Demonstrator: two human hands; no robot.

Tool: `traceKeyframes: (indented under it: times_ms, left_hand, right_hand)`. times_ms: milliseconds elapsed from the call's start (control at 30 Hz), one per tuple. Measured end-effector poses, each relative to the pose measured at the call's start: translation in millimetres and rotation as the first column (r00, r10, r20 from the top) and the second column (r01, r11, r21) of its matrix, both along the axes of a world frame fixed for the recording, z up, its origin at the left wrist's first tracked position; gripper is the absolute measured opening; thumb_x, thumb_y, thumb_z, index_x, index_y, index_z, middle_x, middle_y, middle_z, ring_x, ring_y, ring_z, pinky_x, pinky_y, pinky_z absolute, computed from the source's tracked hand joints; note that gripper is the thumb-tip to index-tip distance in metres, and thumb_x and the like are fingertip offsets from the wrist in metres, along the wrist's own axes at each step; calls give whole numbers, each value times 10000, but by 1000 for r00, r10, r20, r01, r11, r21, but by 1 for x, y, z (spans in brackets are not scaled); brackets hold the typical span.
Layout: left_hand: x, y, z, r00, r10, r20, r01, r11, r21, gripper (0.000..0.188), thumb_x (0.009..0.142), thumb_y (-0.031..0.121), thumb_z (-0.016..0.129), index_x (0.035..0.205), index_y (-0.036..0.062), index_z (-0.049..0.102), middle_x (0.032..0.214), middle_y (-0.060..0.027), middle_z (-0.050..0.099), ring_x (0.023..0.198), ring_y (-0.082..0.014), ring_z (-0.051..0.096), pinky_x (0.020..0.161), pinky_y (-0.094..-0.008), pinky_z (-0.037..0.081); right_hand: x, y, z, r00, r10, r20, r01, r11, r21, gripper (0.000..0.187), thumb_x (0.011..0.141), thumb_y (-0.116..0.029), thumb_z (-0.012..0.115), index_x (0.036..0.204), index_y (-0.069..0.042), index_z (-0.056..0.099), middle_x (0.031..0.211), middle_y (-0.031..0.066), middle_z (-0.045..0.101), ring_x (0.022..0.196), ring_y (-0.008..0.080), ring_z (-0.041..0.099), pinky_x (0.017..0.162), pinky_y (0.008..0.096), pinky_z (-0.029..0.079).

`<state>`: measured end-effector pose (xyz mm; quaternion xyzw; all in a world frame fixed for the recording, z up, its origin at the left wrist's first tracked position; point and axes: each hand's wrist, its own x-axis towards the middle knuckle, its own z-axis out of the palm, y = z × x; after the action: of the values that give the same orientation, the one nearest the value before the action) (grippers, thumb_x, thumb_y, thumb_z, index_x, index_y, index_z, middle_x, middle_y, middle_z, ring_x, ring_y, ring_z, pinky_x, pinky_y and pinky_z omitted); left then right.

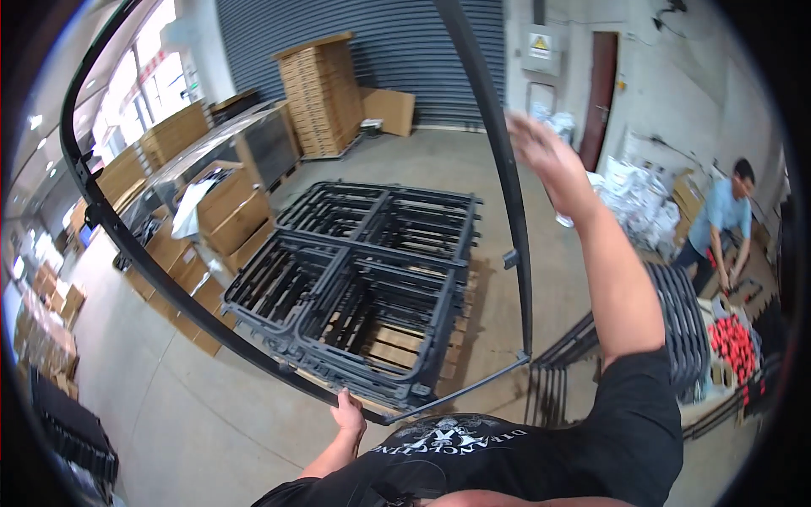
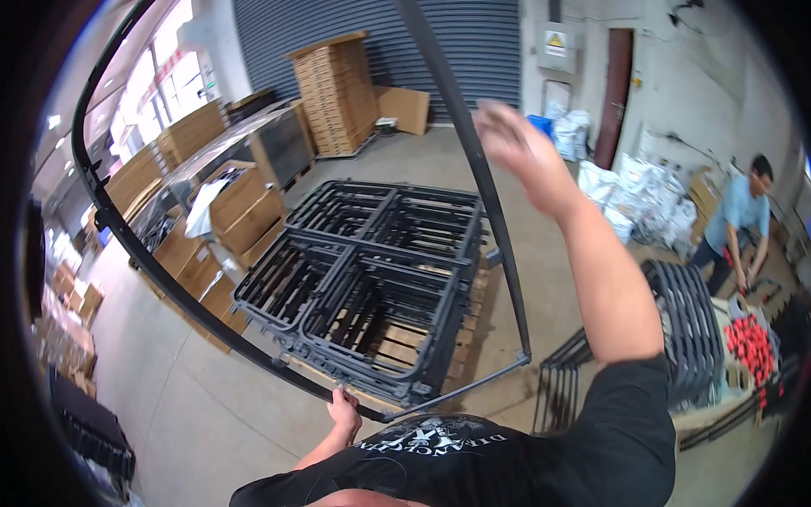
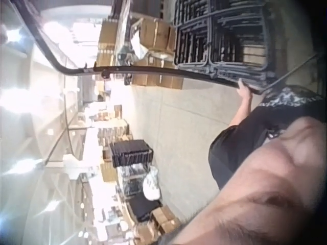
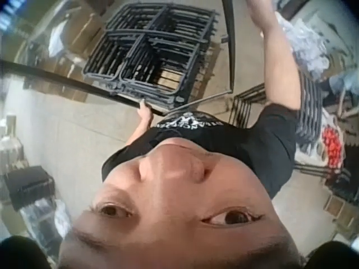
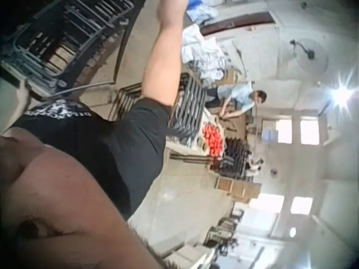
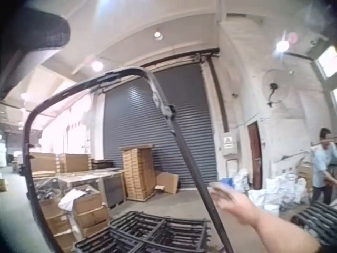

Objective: Assembling plastic caps and fasteners onto metal furniture frames at a warehouse workstation.

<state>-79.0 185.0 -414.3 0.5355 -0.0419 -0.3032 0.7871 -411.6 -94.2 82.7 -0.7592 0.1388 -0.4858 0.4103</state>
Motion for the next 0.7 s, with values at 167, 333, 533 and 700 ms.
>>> traceKeyframes:
  times_ms: [167,333,533,700]
  left_hand:
    - [-109,13,-13,995,-79,59,72,991,111,281,933,161,645,702,128,489,586,37,422,477,-94,418,444,-290,315]
    - [-164,-10,-54,901,-419,113,405,905,129,251,945,160,680,734,113,553,588,36,452,501,-88,421,472,-280,331]
    - [-240,-27,-35,297,-953,65,479,208,853,388,798,366,737,925,0,708,832,-87,710,684,-204,652,645,-383,533]
    - [-318,-48,148,118,-805,581,871,365,329,192,958,190,637,810,69,655,783,-40,659,697,-162,620,653,-328,505]
  right_hand:
    - [-120,58,75,989,-95,114,64,966,250,371,952,-412,700,850,-91,546,654,-22,499,508,76,438,493,238,375]
    - [-280,167,32,874,-447,193,376,871,317,435,1030,-344,599,672,-146,452,548,-63,337,448,74,350,436,256,288]
    - [-349,328,-65,583,-807,88,741,574,348,301,939,-249,715,753,-133,509,565,-42,462,435,68,412,419,251,308]
    - [-334,396,-188,500,-853,-147,801,391,454,168,841,-62,762,862,-85,597,759,-64,544,671,43,473,610,237,411]
